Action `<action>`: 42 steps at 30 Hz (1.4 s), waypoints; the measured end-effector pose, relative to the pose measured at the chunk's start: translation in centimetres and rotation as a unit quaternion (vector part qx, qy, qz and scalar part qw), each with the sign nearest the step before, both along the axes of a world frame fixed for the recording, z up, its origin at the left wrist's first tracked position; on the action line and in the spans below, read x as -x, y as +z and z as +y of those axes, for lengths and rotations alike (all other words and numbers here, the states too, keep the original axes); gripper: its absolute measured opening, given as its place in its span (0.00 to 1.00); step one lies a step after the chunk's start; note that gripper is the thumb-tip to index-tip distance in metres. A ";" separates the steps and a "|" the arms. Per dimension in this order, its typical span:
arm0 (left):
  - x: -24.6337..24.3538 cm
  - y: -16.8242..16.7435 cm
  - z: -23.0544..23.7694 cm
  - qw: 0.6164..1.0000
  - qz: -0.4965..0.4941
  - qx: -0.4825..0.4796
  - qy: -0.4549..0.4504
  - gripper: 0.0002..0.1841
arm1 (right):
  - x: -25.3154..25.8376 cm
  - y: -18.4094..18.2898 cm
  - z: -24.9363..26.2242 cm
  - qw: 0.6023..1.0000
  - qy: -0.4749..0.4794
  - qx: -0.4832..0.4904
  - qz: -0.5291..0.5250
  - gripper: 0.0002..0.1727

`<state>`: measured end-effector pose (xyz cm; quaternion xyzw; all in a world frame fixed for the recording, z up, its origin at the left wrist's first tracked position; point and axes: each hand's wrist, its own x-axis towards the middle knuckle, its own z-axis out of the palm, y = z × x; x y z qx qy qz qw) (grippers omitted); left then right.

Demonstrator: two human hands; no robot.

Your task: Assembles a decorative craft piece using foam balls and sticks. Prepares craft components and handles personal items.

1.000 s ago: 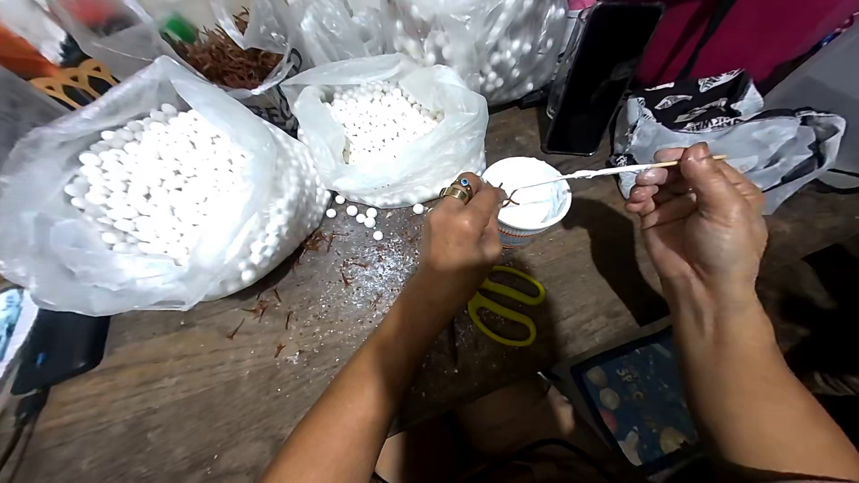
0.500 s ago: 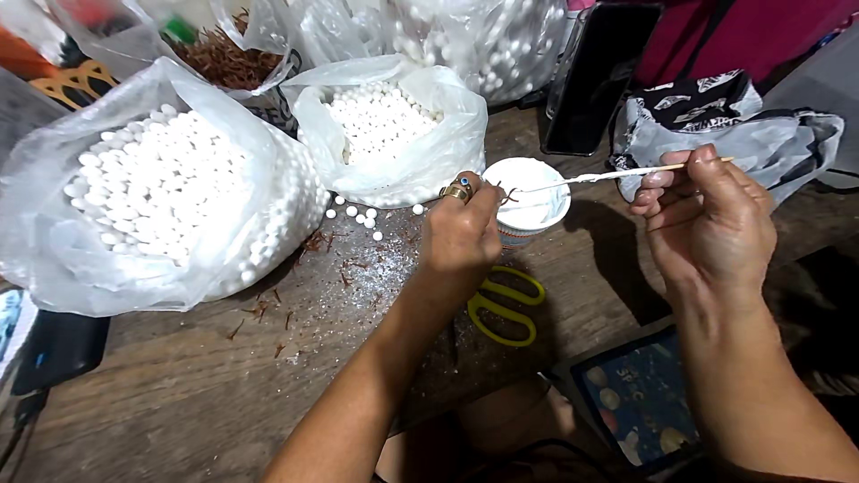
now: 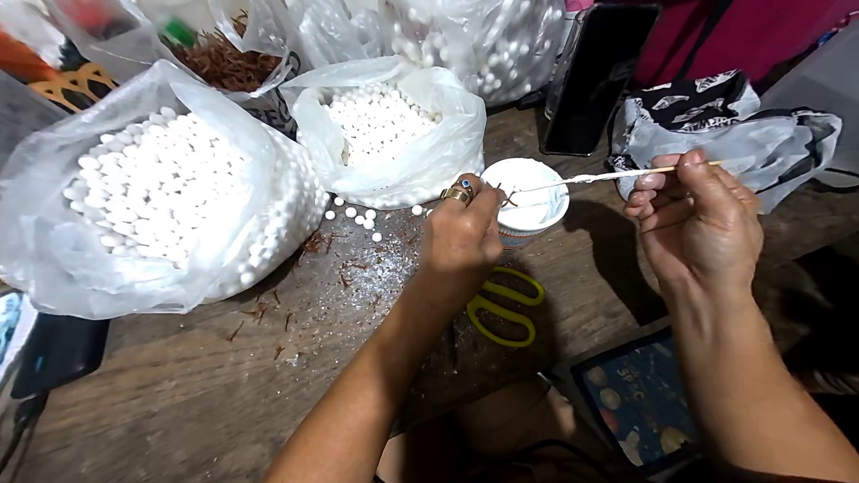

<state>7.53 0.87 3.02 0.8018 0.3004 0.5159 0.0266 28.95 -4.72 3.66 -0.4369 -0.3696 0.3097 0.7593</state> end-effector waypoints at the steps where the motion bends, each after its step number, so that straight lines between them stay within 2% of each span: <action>1: -0.1 0.0 0.0 1.000 -0.003 -0.002 0.001 0.07 | 0.0 0.0 0.1 1.000 0.000 0.000 0.005 0.22; 6: 0.0 0.2 -0.2 1.000 0.013 0.007 0.005 0.07 | 0.0 -0.1 0.2 1.000 0.006 -0.001 0.010 0.22; 24: -0.4 0.2 0.3 1.000 -0.025 -0.008 0.001 0.07 | -0.2 -0.5 -0.1 1.000 -0.001 0.007 0.009 0.22; 42: -0.3 0.5 0.1 1.000 0.001 -0.001 0.007 0.07 | -0.2 -0.6 -0.2 0.999 -0.003 0.010 0.030 0.23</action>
